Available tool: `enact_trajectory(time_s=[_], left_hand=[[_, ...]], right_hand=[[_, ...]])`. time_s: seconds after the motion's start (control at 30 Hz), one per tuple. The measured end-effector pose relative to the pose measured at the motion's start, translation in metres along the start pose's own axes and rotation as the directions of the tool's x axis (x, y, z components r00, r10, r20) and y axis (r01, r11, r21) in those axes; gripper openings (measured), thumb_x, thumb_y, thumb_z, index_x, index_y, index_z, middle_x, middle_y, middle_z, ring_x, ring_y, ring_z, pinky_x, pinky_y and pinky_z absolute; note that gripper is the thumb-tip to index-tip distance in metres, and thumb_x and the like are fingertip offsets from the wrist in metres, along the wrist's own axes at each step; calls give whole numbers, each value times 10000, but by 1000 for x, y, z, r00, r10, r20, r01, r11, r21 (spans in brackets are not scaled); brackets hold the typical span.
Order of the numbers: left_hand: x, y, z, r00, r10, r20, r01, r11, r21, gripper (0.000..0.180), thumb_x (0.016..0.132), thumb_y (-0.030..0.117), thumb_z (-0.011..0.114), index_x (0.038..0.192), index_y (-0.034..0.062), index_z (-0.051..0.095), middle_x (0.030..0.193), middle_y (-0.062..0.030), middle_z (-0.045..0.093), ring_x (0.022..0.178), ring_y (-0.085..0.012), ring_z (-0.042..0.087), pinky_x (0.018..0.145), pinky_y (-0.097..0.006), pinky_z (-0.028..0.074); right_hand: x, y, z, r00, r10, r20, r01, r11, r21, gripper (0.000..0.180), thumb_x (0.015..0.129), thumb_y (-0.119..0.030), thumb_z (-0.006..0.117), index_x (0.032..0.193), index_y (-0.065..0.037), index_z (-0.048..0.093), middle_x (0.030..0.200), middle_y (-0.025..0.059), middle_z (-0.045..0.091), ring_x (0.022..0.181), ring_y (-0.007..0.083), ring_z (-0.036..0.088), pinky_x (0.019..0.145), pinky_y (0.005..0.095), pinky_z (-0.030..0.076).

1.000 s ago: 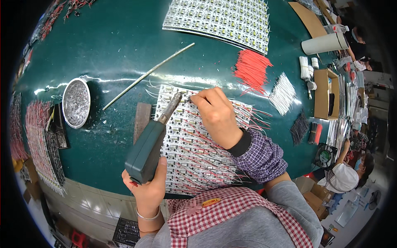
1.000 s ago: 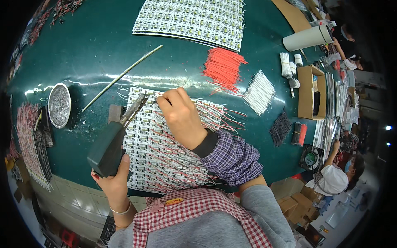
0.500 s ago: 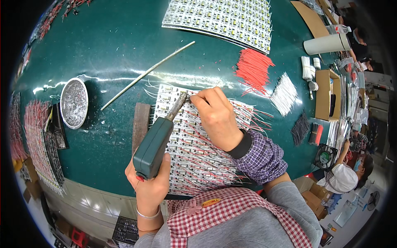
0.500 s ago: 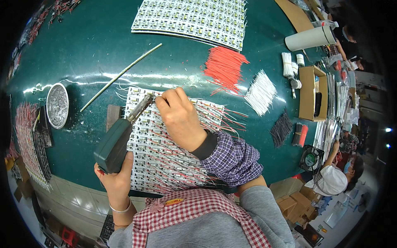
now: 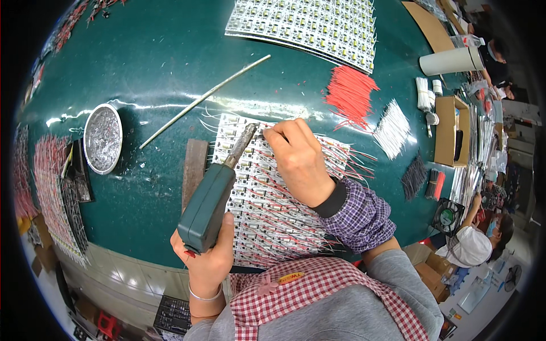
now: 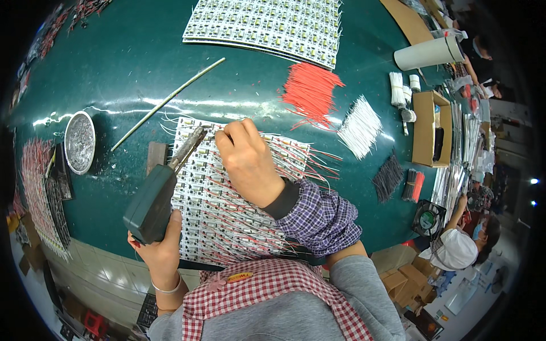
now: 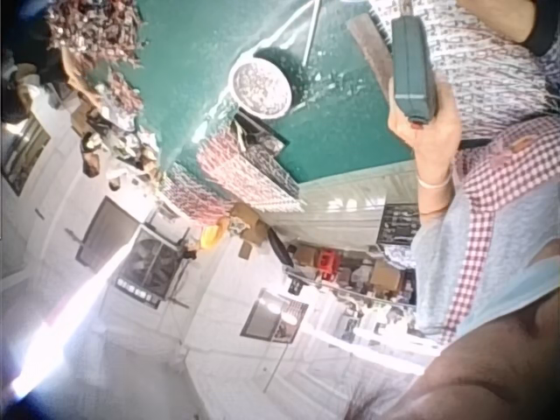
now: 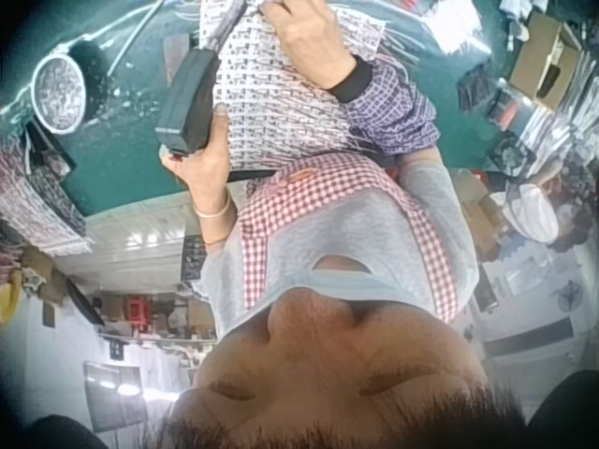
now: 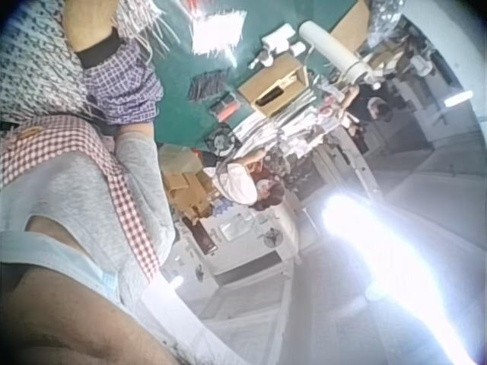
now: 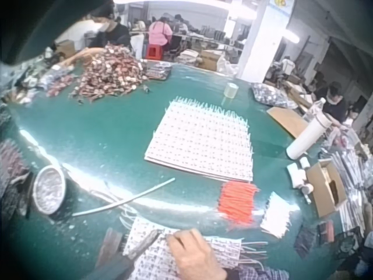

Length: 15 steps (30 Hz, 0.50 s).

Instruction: The person solders wires onto an LED circuit board, positioning the wires by hand and attaching them with a soldering iron.

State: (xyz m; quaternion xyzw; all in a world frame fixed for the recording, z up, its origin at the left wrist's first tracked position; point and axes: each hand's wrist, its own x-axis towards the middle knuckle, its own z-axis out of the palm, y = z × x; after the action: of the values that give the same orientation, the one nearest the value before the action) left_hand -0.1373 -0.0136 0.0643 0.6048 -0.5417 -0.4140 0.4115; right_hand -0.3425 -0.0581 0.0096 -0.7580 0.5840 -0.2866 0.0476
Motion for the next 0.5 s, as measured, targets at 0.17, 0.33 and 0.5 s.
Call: enact_trajectory(time_s=[0.17, 0.33, 0.5], left_hand=[[-1, -7, 0, 999, -23, 39, 24, 999, -26, 190, 776, -14, 744, 948, -50, 671, 850, -112, 676, 697, -186, 650, 633, -300, 497], [2, -6, 0, 994, -56, 93, 54, 998, 25, 193, 776, -15, 738, 950, -49, 663, 863, -127, 668, 712, -205, 652, 643, -313, 501], [1, -5, 0, 993, -16, 114, 6, 996, 90, 196, 776, -19, 739, 954, -49, 662, 863, -125, 670, 722, -198, 652, 646, -312, 502]], right_hand=[[0, -1, 0, 1000, 7, -7, -7, 1000, -5, 288, 685, 40, 615, 971, 53, 650, 909, 131, 551, 867, 276, 549, 751, 343, 510], [1, -2, -1, 1000, 6, 1, -6, 1000, -10, 294, 687, 38, 614, 979, 60, 649, 911, 134, 551, 873, 278, 546, 761, 341, 507], [0, -2, 1, 1000, 1, -1, -1, 1000, -17, 289, 687, 34, 612, 972, 63, 645, 911, 136, 550, 882, 280, 543, 771, 338, 504]])
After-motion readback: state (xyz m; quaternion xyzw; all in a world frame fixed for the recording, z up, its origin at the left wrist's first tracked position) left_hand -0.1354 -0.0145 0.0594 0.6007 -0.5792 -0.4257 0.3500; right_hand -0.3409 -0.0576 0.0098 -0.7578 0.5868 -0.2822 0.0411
